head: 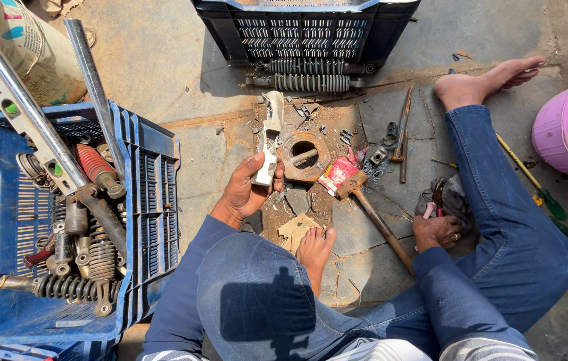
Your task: The person sits on the floor and uses a hammer to strike a metal part held in a vise. They then use a screwdriver to pry or adjust the part and later handle a small metal cylinder and a power tool.
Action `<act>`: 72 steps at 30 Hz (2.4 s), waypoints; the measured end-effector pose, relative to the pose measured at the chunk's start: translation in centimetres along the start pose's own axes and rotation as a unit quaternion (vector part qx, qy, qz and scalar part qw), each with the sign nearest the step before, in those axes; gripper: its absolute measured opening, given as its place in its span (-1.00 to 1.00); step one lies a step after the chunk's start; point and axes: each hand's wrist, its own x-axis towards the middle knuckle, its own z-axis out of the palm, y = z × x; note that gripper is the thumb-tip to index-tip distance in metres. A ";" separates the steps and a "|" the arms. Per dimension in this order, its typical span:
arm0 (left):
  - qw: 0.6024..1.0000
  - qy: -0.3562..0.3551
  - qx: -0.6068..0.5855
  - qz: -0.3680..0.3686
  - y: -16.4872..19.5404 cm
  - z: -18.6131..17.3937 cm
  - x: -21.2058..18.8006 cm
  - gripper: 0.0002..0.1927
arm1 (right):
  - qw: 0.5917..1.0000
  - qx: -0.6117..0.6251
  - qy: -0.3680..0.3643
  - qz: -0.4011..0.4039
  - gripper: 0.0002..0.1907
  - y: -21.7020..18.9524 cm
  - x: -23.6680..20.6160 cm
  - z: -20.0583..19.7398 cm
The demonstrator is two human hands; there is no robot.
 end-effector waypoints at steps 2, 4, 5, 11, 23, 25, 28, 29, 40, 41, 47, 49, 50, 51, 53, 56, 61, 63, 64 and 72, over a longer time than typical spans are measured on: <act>1.000 -0.006 0.018 0.001 0.0 -0.2 0.0 -0.52 | 1.000 0.006 0.028 -0.002 0.15 -0.3 -0.5 -0.6; 0.999 -0.014 0.050 -0.004 0.0 -0.1 0.0 -0.51 | 0.998 0.002 0.061 -0.003 0.09 -0.5 -1.6 -1.3; 0.997 -0.020 0.076 -0.006 0.0 0.1 0.0 -0.51 | 0.997 -0.001 0.080 -0.006 0.01 -0.8 -2.3 -1.6; 0.987 -0.016 0.159 -0.037 0.8 2.3 0.3 -0.49 | 0.947 0.084 0.091 -0.298 -0.56 -4.7 -5.4 -2.0; 0.953 0.043 0.296 -0.056 5.5 7.5 5.0 -0.64 | 0.917 0.141 0.154 -0.339 -0.76 -4.0 -4.5 -4.0; 0.946 0.030 0.318 -0.053 6.2 9.6 5.8 -0.64 | 0.857 0.147 0.163 -0.467 -0.79 -6.7 -6.0 -5.6; 0.935 -0.011 0.349 -0.063 6.6 13.2 7.1 -0.64 | 0.788 0.272 0.067 -0.549 -0.78 -10.1 -7.3 -9.8; 0.930 -0.012 0.358 -0.077 6.7 14.3 7.2 -0.63 | 0.748 0.288 0.075 -0.593 -0.74 -10.6 -6.9 -11.7; 0.914 -0.118 0.344 -0.181 3.1 17.5 6.5 -0.19 | 0.948 -0.067 -0.026 -0.311 -0.63 3.9 17.2 -21.9; 0.912 -0.145 0.340 -0.177 3.0 17.3 6.5 -0.13 | 0.964 -0.128 -0.040 -0.228 -0.61 5.5 18.4 -20.7; 0.891 -0.065 0.398 -0.209 2.8 16.6 7.0 -0.16 | 0.965 -0.080 0.113 -0.223 -0.63 11.4 20.9 -15.2; 0.897 -0.053 0.392 -0.197 2.6 16.6 7.6 -0.19 | 0.965 -0.067 0.091 -0.237 -0.68 11.4 21.4 -14.9; 0.902 -0.051 0.384 -0.190 2.4 16.7 7.9 -0.21 | 0.965 -0.061 0.077 -0.244 -0.70 11.2 21.6 -14.9; 0.907 -0.049 0.377 -0.181 2.3 16.7 8.2 -0.23 | 0.968 -0.059 0.082 -0.231 -0.64 10.9 21.7 -15.0; 0.897 -0.040 0.404 -0.174 2.1 16.8 8.5 -0.30 | 0.972 -0.057 0.095 -0.206 -0.52 10.4 21.7 -15.1; 0.914 -0.038 0.372 -0.157 2.1 17.0 8.7 -0.40 | 0.988 -0.053 0.043 -0.139 -0.50 11.0 20.7 -14.6; 0.930 -0.019 0.334 -0.153 2.2 17.4 9.3 -0.51 | 0.934 -0.184 0.158 -0.264 -0.44 14.1 19.3 -12.1; 0.930 -0.025 0.332 -0.154 2.2 17.6 9.4 -0.52 | 0.926 -0.188 0.164 -0.283 -0.52 15.2 19.4 -11.6; 0.925 -0.021 0.345 -0.155 2.2 17.6 9.3 -0.52 | 0.929 -0.177 0.149 -0.287 -0.55 15.8 19.4 -11.7; 0.925 -0.044 0.360 -0.116 3.0 18.3 8.1 -0.50 | 0.949 0.002 0.170 -0.265 -0.70 20.0 17.8 -13.6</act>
